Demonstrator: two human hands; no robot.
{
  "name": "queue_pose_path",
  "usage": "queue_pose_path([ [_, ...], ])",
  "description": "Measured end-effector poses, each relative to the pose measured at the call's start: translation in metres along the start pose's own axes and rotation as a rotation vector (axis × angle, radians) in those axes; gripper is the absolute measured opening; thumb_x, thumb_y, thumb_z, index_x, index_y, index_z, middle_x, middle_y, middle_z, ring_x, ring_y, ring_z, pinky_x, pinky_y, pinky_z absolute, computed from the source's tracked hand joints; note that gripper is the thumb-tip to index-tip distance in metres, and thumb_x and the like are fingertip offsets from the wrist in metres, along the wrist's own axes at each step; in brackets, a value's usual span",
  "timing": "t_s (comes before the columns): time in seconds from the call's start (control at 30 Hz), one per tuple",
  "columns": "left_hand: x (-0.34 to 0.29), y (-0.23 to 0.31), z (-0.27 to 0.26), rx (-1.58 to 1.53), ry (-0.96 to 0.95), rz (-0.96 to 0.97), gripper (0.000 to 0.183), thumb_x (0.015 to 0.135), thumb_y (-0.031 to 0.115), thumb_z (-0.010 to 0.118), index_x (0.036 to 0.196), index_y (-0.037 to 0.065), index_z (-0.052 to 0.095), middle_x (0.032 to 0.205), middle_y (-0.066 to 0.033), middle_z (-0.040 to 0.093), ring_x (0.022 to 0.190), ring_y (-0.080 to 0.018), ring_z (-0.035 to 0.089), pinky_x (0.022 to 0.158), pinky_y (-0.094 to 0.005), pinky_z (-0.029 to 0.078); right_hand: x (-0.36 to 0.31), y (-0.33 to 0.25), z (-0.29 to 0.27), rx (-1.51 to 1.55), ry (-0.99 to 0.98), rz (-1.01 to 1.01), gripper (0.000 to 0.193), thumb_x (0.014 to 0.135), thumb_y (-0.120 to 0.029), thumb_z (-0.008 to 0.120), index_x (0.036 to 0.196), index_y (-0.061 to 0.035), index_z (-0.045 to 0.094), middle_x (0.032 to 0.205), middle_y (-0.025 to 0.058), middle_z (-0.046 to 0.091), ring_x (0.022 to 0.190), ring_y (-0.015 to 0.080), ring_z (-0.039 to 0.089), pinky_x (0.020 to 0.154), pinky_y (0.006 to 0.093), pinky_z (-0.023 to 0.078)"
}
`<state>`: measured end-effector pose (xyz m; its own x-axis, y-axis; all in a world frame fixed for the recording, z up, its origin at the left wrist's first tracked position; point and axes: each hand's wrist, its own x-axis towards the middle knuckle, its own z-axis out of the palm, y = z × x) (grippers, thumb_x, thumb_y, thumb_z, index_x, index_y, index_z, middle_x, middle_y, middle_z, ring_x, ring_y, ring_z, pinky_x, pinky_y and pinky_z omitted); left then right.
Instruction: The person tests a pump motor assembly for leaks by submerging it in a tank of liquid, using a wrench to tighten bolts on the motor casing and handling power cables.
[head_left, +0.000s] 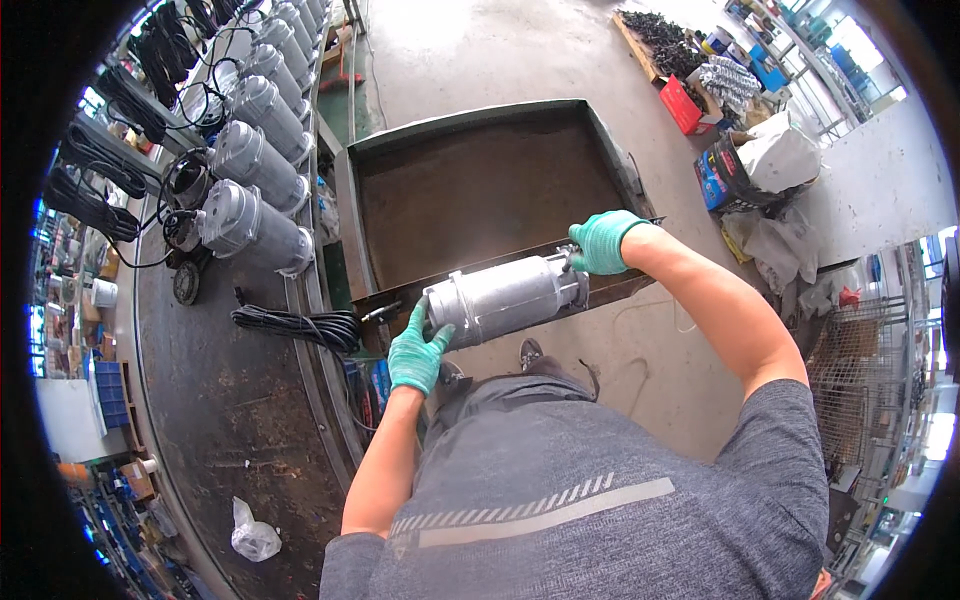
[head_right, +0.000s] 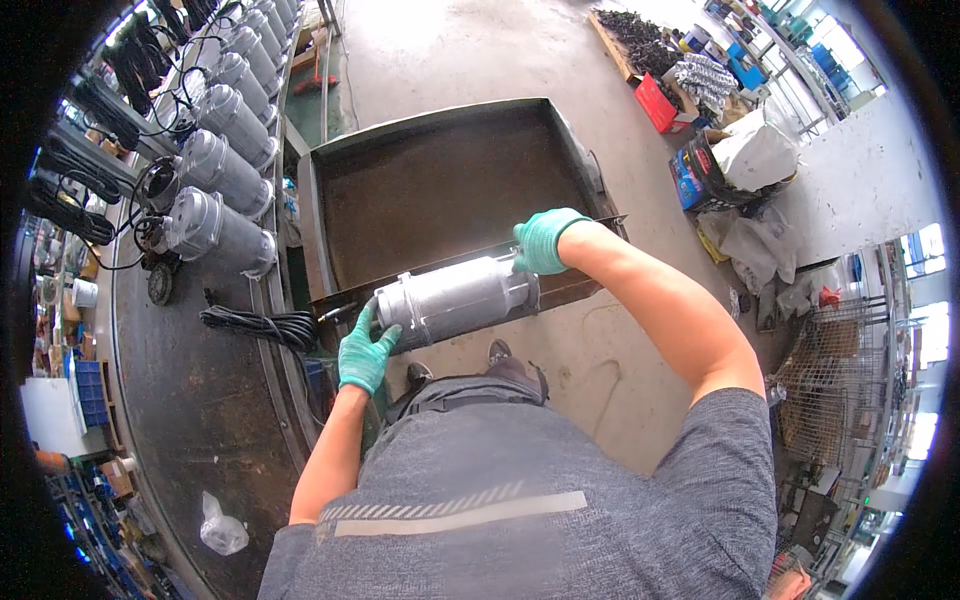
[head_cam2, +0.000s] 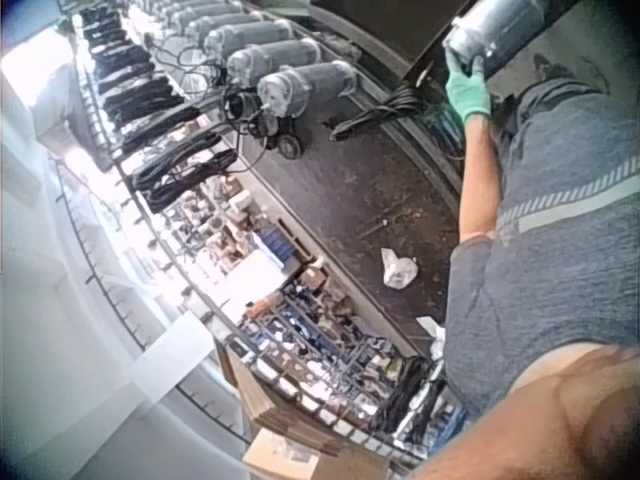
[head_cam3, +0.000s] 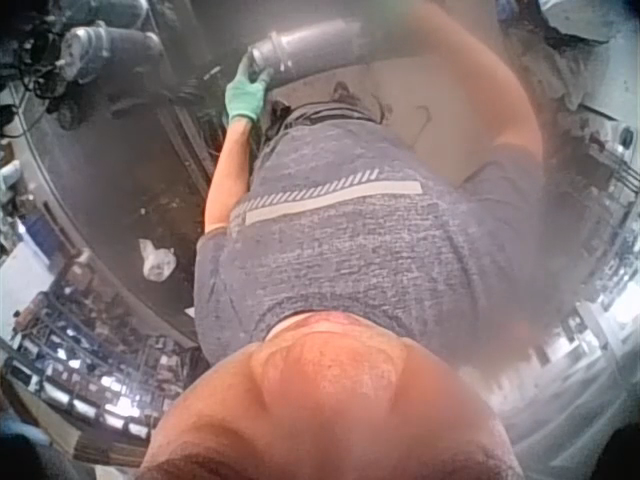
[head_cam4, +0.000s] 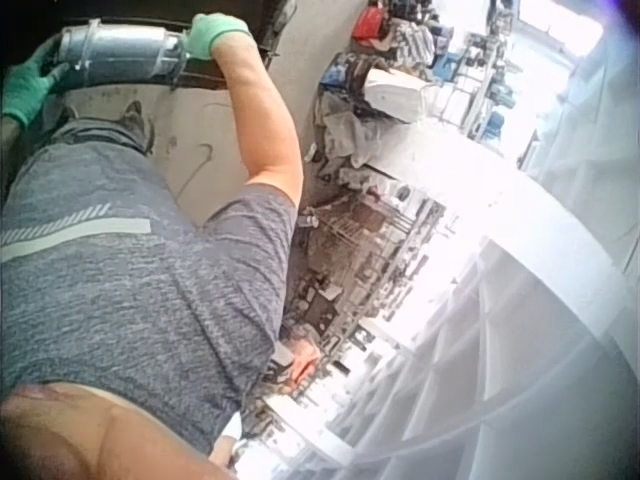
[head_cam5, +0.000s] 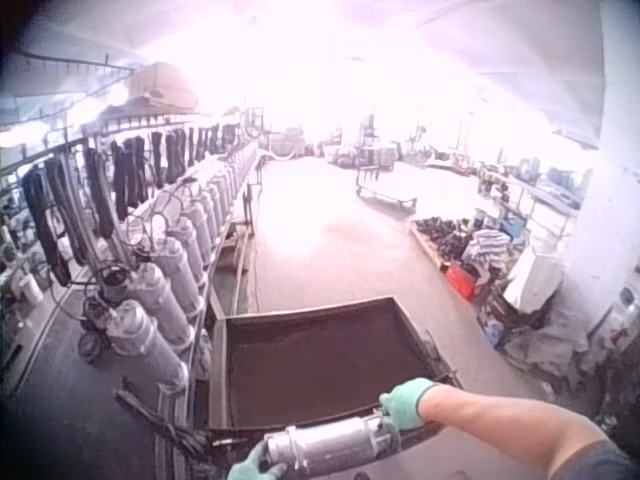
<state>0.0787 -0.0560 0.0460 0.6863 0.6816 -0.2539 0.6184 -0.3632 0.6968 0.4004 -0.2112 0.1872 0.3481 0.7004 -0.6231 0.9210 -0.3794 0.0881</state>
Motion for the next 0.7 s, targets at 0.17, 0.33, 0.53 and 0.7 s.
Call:
queue_pose_path([
  [0.17, -0.002, 0.002, 0.001, -0.005, 0.000, -0.008, 0.075, 0.091, 0.035, 0.080, 0.157, 0.025, 0.045, 0.116, -0.0226, 0.074, 0.107, -0.0408, 0.072, 0.090, -0.0464, 0.056, 0.013, 0.003, 0.013, -0.039, -0.046, -0.030, 0.030, 0.091, -0.013, 0.065, 0.120, -0.0031, 0.068, 0.113, 0.0216, 0.075, 0.104, 0.0381, 0.073, 0.086, 0.0450, 0.059],
  [0.33, -0.002, 0.004, 0.001, 0.000, -0.003, -0.009, 0.075, 0.091, 0.033, 0.079, 0.157, 0.025, 0.045, 0.117, -0.0229, 0.074, 0.107, -0.0401, 0.073, 0.090, -0.0461, 0.056, 0.021, 0.016, 0.034, 0.094, 0.131, -0.184, 0.033, 0.090, -0.009, 0.067, 0.121, 0.0016, 0.064, 0.109, 0.0249, 0.074, 0.103, 0.0419, 0.072, 0.086, 0.0469, 0.058],
  [0.53, -0.001, -0.003, 0.005, -0.013, 0.008, -0.008, 0.076, 0.090, 0.037, 0.080, 0.156, 0.023, 0.046, 0.117, -0.0197, 0.075, 0.104, -0.0378, 0.073, 0.092, -0.0449, 0.055, 0.017, 0.004, 0.028, 0.178, 0.136, -0.030, 0.031, 0.094, -0.016, 0.068, 0.119, 0.0020, 0.064, 0.104, 0.0257, 0.074, 0.101, 0.0424, 0.072, 0.086, 0.0505, 0.058],
  [0.7, 0.000, -0.004, 0.003, -0.023, 0.008, -0.008, 0.075, 0.090, 0.036, 0.080, 0.156, 0.024, 0.046, 0.119, -0.0190, 0.075, 0.106, -0.0379, 0.072, 0.092, -0.0449, 0.055, 0.011, 0.002, 0.025, 0.123, 0.169, -0.226, 0.034, 0.086, -0.008, 0.075, 0.118, -0.0025, 0.067, 0.120, 0.0238, 0.067, 0.110, 0.0394, 0.068, 0.093, 0.0454, 0.056],
])
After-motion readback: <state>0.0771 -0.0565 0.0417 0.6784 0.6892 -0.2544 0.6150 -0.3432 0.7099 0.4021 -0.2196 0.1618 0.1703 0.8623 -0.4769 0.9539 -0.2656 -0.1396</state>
